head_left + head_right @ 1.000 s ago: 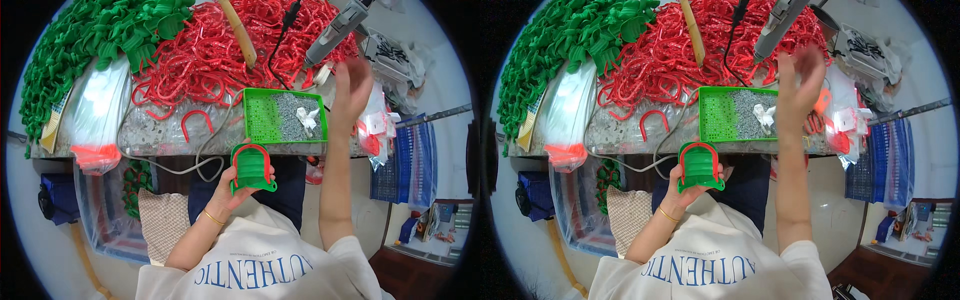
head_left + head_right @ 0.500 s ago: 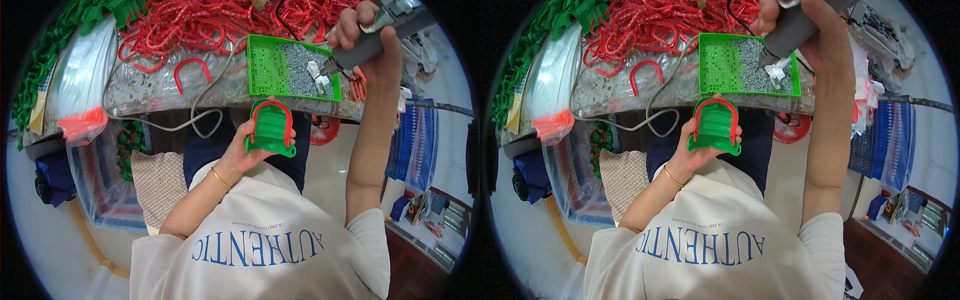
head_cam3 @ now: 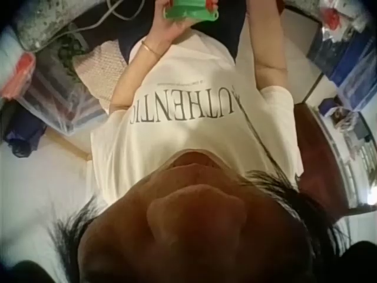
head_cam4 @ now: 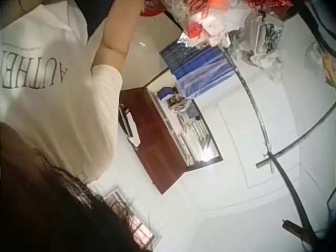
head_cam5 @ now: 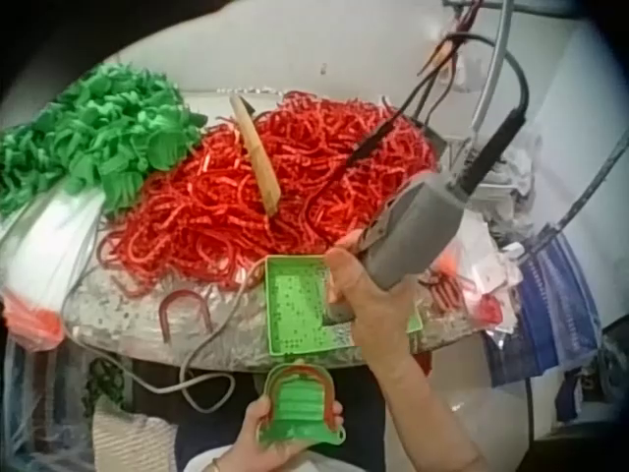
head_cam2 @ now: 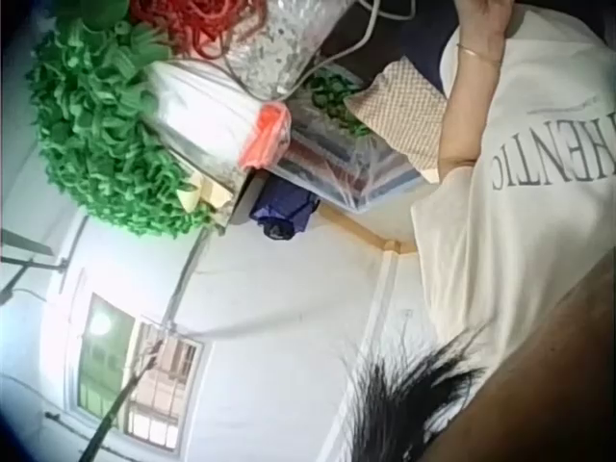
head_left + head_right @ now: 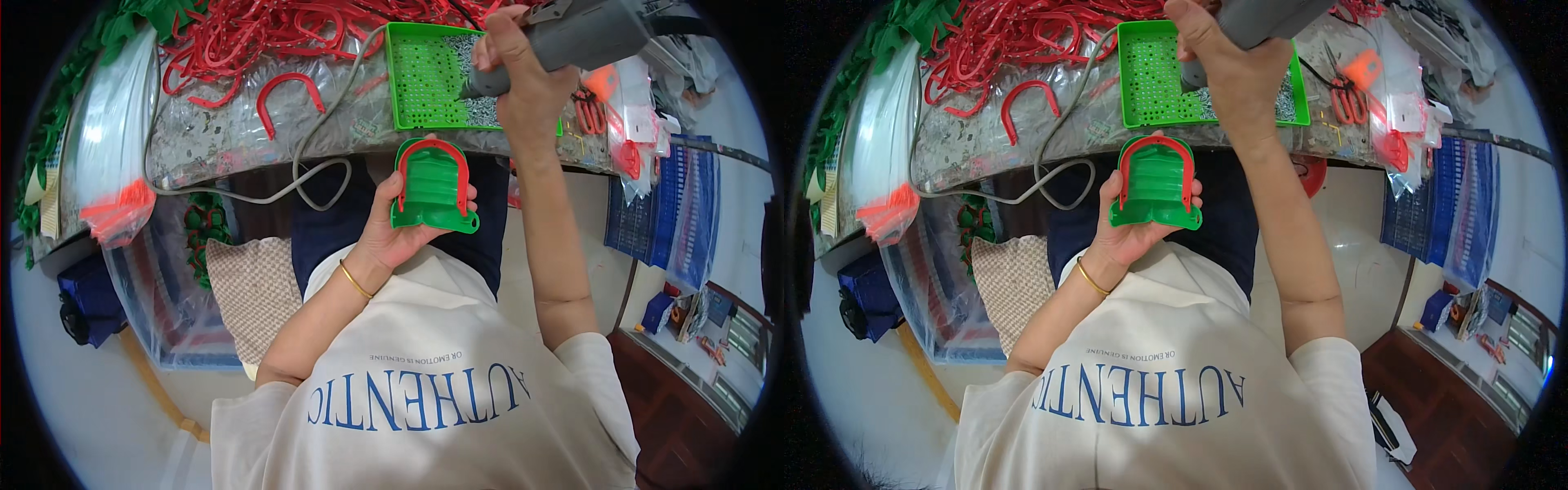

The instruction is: Manually picking up small white components from a tray and inserting them into green and red plastic housings before using a handheld tool to secure them.

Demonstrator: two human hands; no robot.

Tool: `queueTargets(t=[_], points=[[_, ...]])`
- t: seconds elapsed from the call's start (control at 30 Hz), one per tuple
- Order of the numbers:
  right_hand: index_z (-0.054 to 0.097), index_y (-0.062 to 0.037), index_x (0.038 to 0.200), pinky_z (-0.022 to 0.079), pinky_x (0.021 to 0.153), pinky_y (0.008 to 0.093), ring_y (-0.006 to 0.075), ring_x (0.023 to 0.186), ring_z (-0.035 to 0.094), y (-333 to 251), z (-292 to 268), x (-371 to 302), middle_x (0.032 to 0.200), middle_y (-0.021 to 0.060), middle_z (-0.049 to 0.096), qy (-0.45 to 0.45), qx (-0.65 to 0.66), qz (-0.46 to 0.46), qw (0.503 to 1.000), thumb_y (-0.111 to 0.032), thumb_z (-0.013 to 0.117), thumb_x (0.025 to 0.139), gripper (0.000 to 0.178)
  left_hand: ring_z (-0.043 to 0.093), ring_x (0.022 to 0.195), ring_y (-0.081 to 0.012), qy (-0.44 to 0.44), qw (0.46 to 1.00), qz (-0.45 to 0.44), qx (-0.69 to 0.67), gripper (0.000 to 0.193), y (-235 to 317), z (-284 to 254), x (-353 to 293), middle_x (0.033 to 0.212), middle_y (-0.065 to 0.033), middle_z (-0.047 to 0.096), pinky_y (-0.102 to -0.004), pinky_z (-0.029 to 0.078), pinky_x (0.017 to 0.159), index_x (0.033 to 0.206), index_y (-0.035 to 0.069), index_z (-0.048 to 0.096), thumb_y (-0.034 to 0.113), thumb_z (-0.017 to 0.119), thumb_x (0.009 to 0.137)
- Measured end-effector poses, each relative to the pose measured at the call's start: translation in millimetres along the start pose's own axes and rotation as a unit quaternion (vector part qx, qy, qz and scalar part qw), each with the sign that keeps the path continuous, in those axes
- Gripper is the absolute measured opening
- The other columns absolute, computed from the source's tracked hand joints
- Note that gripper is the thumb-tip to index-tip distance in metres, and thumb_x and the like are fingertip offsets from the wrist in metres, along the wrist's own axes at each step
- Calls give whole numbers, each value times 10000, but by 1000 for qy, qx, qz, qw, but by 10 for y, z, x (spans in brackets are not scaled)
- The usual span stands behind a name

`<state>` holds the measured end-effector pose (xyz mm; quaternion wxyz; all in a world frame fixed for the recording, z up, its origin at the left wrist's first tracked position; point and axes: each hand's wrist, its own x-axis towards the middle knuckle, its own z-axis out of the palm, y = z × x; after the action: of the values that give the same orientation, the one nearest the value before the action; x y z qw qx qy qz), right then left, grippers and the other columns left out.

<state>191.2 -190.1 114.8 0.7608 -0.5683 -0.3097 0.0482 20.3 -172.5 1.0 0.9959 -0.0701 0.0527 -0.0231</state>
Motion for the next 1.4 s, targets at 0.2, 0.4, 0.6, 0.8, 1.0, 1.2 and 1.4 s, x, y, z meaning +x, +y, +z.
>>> queueTargets(t=[0.2, 0.4, 0.6, 0.8, 1.0, 1.2, 1.4], points=[[615, -42, 928, 441, 505, 219, 83, 550, 551, 272, -53, -66, 701, 14, 597, 14, -31, -2, 999, -91, 726, 858, 140, 531, 1168, -414, -3, 1000, -5, 2, 777, 5, -64, 24, 1327, -184, 490, -558, 442, 1009, 1459, 237, 333, 429, 713, 810], [613, -41, 926, 440, 517, 219, 81, 563, 550, 388, -50, -100, 709, 11, 595, 20, -37, 32, 999, -87, 720, 860, 134, 529, 1169, -419, -2, 1000, -4, 1, 772, -4, -84, 40, 1329, -199, 483, -562, 445, 1003, 1459, 231, 331, 435, 705, 815], [613, -42, 927, 437, 528, 215, 77, 576, 551, 376, -28, -131, 721, 6, 597, 26, -25, 37, 999, -106, 726, 860, 147, 518, 1187, -425, 29, 999, 0, 15, 810, -6, -83, 11, 1331, -232, 481, -549, 440, 1013, 1452, 146, 341, 482, 699, 807], [614, -43, 927, 434, 518, 216, 78, 563, 551, 417, -43, -126, 716, 3, 599, 30, -41, 39, 998, -122, 734, 857, 160, 563, 1168, -359, 30, 999, -4, 35, 809, 0, -78, 5, 1273, -274, 539, -487, 444, 1020, 1368, -32, 411, 540, 616, 834], [641, -37, 880, 463, 566, 213, 78, 608, 592, 494, -110, -101, 719, 12, 633, -11, -77, 10, 997, -178, 743, 855, 176, 565, 1159, -372, 34, 999, -1, 34, 801, 16, -83, 6, 1272, -284, 534, -485, 441, 1024, 1366, -33, 411, 521, 629, 831], [664, -44, 708, 467, 512, 205, 75, 524, 608, 520, -118, -79, 594, -9, 632, -26, -81, -39, 996, -238, 774, 830, 254, 570, 1141, -391, 11, 1000, -8, 7, 787, 24, -107, 9, 1265, -299, 531, -486, 443, 1021, 1364, -30, 411, 504, 637, 831], [656, -45, 706, 462, 521, 207, 75, 541, 601, 520, -119, -101, 611, -6, 625, -29, -73, -17, 997, -225, 771, 834, 249, 571, 1137, -397, 21, 999, 17, 21, 768, 0, -76, 8, 1256, -305, 533, -489, 448, 1015, 1361, -28, 414, 486, 635, 836]])
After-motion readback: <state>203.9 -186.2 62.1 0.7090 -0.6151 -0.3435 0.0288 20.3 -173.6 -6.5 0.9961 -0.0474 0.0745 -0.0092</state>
